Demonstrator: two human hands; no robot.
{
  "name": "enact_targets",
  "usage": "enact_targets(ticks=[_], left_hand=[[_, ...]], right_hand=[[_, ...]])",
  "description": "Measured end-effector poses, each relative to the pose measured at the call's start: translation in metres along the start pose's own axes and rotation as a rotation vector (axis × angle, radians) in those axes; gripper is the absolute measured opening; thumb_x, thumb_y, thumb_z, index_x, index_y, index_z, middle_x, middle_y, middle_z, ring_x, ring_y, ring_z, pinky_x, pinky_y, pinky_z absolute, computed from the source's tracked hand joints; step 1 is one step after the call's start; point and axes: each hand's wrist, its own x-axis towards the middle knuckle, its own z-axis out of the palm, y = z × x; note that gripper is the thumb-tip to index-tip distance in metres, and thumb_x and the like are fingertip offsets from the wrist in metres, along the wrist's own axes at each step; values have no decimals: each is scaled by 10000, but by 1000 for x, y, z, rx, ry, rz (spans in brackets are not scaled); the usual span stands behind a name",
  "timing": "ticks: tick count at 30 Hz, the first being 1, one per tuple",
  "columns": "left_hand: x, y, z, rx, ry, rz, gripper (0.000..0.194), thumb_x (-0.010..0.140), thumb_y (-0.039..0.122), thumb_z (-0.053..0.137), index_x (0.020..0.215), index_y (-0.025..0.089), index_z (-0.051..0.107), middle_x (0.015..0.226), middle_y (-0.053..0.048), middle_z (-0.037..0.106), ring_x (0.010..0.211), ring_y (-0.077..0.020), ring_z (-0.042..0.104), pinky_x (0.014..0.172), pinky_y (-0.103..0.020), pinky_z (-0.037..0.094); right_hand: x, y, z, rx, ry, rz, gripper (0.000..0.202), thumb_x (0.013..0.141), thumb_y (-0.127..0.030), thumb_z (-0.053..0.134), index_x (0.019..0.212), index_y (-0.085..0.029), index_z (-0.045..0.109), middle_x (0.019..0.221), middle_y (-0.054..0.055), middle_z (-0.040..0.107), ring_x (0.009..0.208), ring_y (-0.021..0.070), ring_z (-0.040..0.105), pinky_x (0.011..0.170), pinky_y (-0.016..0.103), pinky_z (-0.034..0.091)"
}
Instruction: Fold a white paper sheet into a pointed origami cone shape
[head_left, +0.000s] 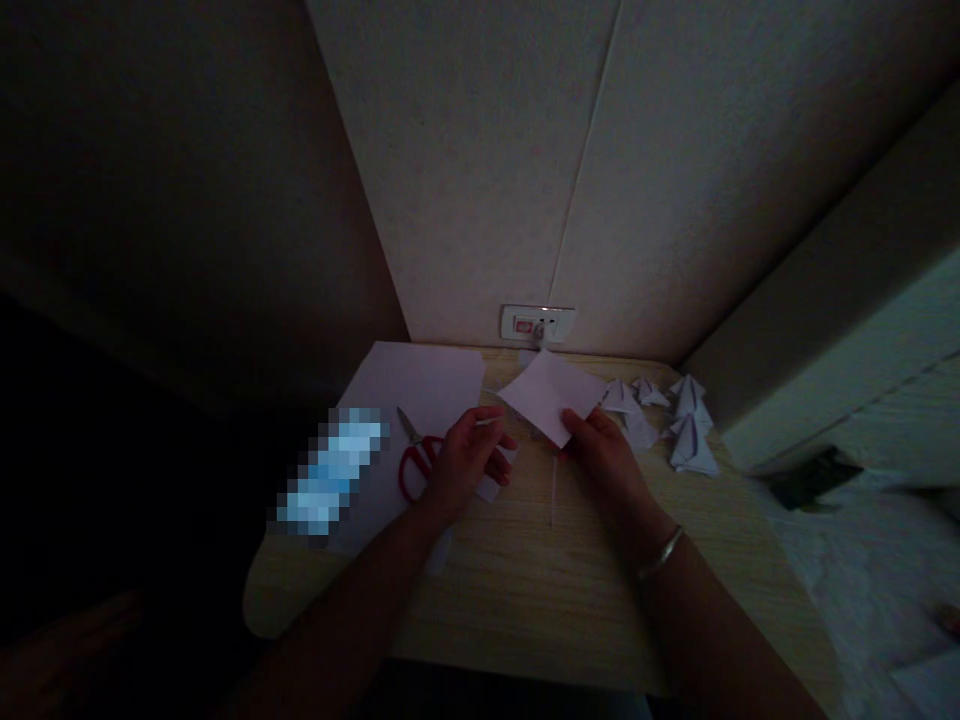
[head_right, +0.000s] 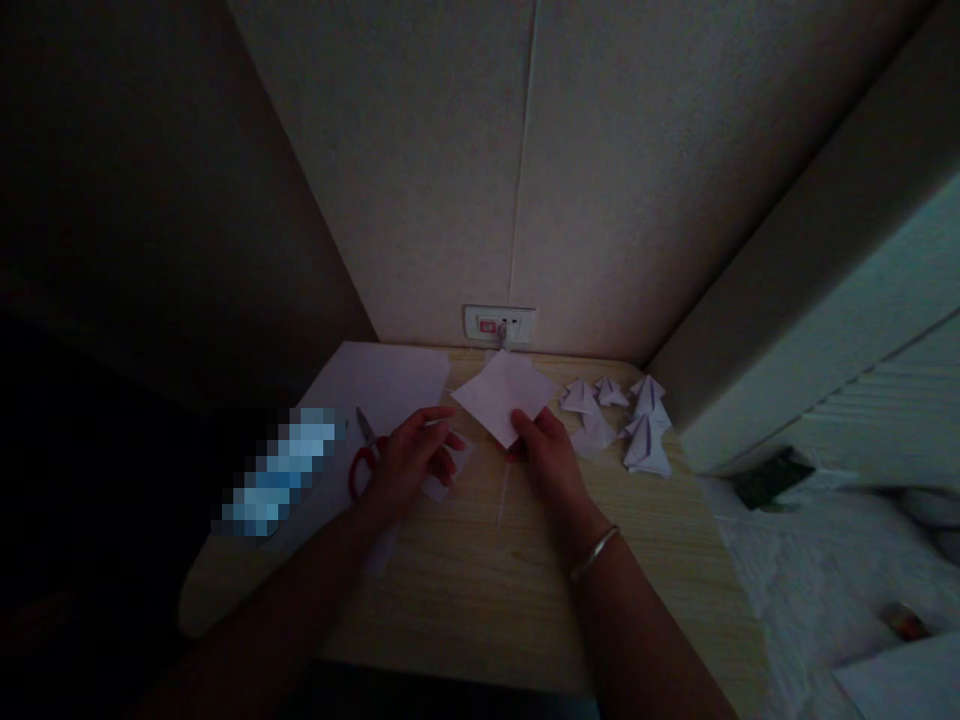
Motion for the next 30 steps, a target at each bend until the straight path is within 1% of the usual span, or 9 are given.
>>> enact_targets(ticks=[3, 6, 10, 13, 16, 20, 22, 26, 30], left_hand=[[-1, -2, 1, 1, -72, -33, 423, 744, 495, 621, 999, 169, 530, 834, -35, 654, 508, -86, 576, 419, -204, 473], [-1, -3, 1, -9, -97, -51, 427, 739, 513, 617, 965, 156, 557, 782, -33, 641, 527, -111, 597, 412, -215, 476], [1, -5, 0, -51, 28, -54, 358, 745, 466, 616, 922, 158, 577, 669, -5, 621, 463, -114, 570, 402, -228, 461], [4, -2, -1, -129, 164, -15, 321, 734, 433, 625, 910, 171, 561, 711, -6, 632, 460, -111, 572, 390, -219, 436], [5, 1, 0, -178, 238, 17, 316, 731, 421, 627, 919, 183, 538, 740, -1, 630, 468, -105, 573, 399, -214, 433], [5, 4, 1, -176, 295, 23, 305, 738, 416, 618, 898, 174, 523, 627, 25, 586, 410, -84, 520, 390, -197, 401], [5, 5, 1, -190, 313, 34, 302, 739, 409, 616, 895, 168, 524, 607, 32, 575, 402, -78, 509, 389, -190, 393], [4, 7, 2, -226, 327, 45, 308, 739, 397, 620, 928, 172, 526, 663, 23, 605, 431, -82, 532, 402, -194, 409], [4, 8, 3, -229, 344, 36, 262, 755, 377, 605, 899, 172, 527, 627, 30, 590, 414, -79, 521, 391, -187, 394]], right_hand=[[-2, 2, 1, -8, -68, 2, 287, 670, -440, 712, 787, -191, 631, 630, -7, 627, 521, 125, 505, 482, 253, 383], [-5, 4, 1, -12, -239, 60, 338, 686, -480, 698, 821, -173, 653, 673, 18, 665, 558, 141, 546, 541, 270, 414], [-7, 3, 2, -117, -284, 36, 372, 744, -550, 624, 739, -179, 647, 573, -7, 613, 483, 115, 502, 494, 248, 391], [-7, 2, 2, -214, -175, -51, 425, 798, -583, 532, 896, -194, 673, 650, 7, 646, 514, 125, 540, 485, 246, 404], [-8, 2, 1, -469, -177, -241, 385, 868, -495, 478, 1083, -228, 653, 860, 48, 704, 744, 185, 629, 668, 314, 484], [-10, -1, 3, -898, -431, -645, 286, 915, -307, 440, 1058, -257, 682, 1064, 54, 694, 1047, 233, 590, 994, 440, 378], [-11, -2, 4, -994, -558, -758, 319, 920, -230, 416, 1140, -268, 644, 1162, 44, 660, 1127, 217, 558, 1081, 454, 291], [-14, -1, 3, -1105, -602, -805, 391, 896, -178, 440, 1256, -268, 562, 1274, 43, 596, 1271, 229, 442, 1102, 481, 259], [-19, 0, 2, -1195, -634, -778, 334, 887, -215, 487, 1189, -279, 615, 1255, 41, 613, 1307, 260, 390, 1063, 512, 280]])
